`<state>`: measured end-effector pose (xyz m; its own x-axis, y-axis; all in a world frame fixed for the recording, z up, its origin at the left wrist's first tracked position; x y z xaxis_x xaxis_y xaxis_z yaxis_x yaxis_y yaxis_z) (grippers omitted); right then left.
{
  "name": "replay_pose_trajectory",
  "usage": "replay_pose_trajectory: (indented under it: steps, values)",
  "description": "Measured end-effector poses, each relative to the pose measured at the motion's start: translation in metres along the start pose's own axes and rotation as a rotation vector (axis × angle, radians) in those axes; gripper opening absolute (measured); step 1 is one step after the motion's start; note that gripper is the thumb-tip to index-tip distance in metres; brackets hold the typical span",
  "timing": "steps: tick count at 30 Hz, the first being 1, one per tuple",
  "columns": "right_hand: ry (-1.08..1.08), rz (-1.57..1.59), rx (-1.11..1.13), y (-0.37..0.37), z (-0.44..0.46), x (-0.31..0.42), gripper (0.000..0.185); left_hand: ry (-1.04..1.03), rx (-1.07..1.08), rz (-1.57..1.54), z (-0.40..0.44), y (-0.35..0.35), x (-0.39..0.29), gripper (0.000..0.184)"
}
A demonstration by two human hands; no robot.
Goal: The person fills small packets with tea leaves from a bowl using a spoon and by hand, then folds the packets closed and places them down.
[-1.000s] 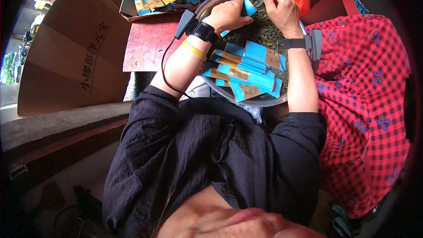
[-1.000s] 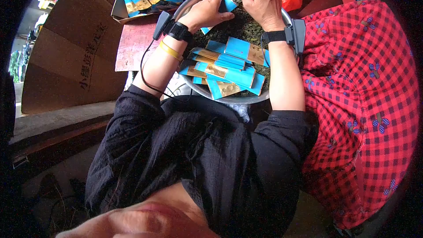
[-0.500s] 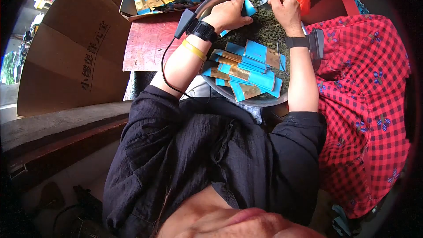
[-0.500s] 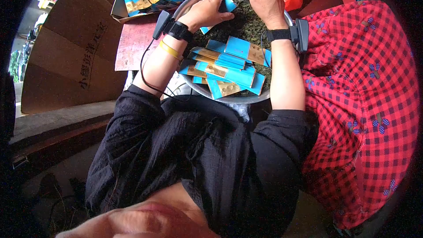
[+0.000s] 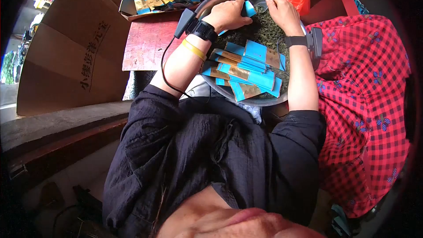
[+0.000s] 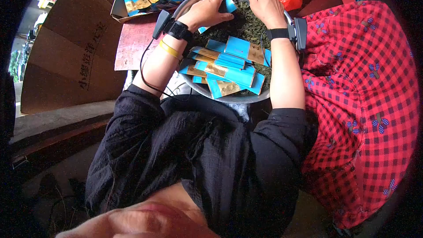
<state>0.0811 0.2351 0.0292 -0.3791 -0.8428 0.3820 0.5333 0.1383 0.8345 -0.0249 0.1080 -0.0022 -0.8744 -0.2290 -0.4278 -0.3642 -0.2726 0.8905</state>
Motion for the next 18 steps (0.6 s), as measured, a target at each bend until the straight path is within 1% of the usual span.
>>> replay_pose_trajectory:
  steps: [2, 4, 5, 7, 10, 11, 12, 13, 14, 16, 17, 18]
  values:
    - [-0.018, -0.015, 0.042, -0.008, 0.001, -0.004, 0.027, -0.012, -0.012, -0.001, 0.0, 0.0, 0.0, 0.056]
    - [0.094, 0.132, 0.256, -0.034, -0.001, 0.002, 0.026, -0.022, -0.026, 0.0, 0.0, 0.001, 0.0, 0.056]
    - [0.036, 0.158, 0.287, -0.046, -0.006, 0.0, 0.025, -0.019, -0.019, 0.006, 0.0, 0.0, 0.001, 0.056]
    - [0.015, 0.189, 0.37, -0.053, -0.01, 0.005, 0.027, -0.017, -0.009, 0.012, 0.001, -0.002, 0.001, 0.057]
    - [0.072, 0.233, 0.391, -0.062, -0.011, 0.004, 0.023, -0.028, -0.027, 0.016, 0.0, 0.0, 0.001, 0.057]
    - [0.072, 0.233, 0.391, -0.067, -0.009, 0.0, 0.023, -0.004, 0.011, 0.013, 0.001, -0.002, 0.002, 0.062]
    - [-0.002, 0.302, 0.44, -0.073, -0.006, -0.006, 0.021, 0.019, 0.048, 0.011, 0.002, -0.004, 0.003, 0.067]
    - [-0.077, 0.37, 0.488, -0.079, -0.006, -0.012, 0.019, 0.017, 0.048, 0.01, 0.002, -0.004, 0.003, 0.067]
    - [-0.077, 0.369, 0.488, -0.079, -0.006, -0.016, 0.019, 0.002, 0.03, 0.004, 0.001, -0.003, 0.002, 0.067]
    - [-0.251, 0.631, 0.475, -0.072, -0.008, -0.015, 0.019, -0.009, 0.009, -0.001, 0.0, 0.0, 0.0, 0.066]
    - [-0.249, 0.63, 0.477, -0.071, -0.007, -0.015, 0.019, 0.012, 0.038, 0.001, 0.001, -0.002, 0.001, 0.066]
    - [-0.246, 0.632, 0.446, -0.066, -0.004, -0.017, 0.024, 0.032, 0.067, 0.003, 0.001, -0.004, 0.002, 0.065]
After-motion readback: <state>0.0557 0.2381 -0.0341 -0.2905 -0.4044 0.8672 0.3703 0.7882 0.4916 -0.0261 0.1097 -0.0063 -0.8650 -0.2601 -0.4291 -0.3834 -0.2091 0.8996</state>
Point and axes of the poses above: each hand's wrist, its own z-axis towards the middle knuckle, its own y-axis out of the back of the hand, x = y × z, the point moved 7 cm from there along z, towards the middle knuckle, and after that the axes turned 1 degree about x, right-handed, at the moved point
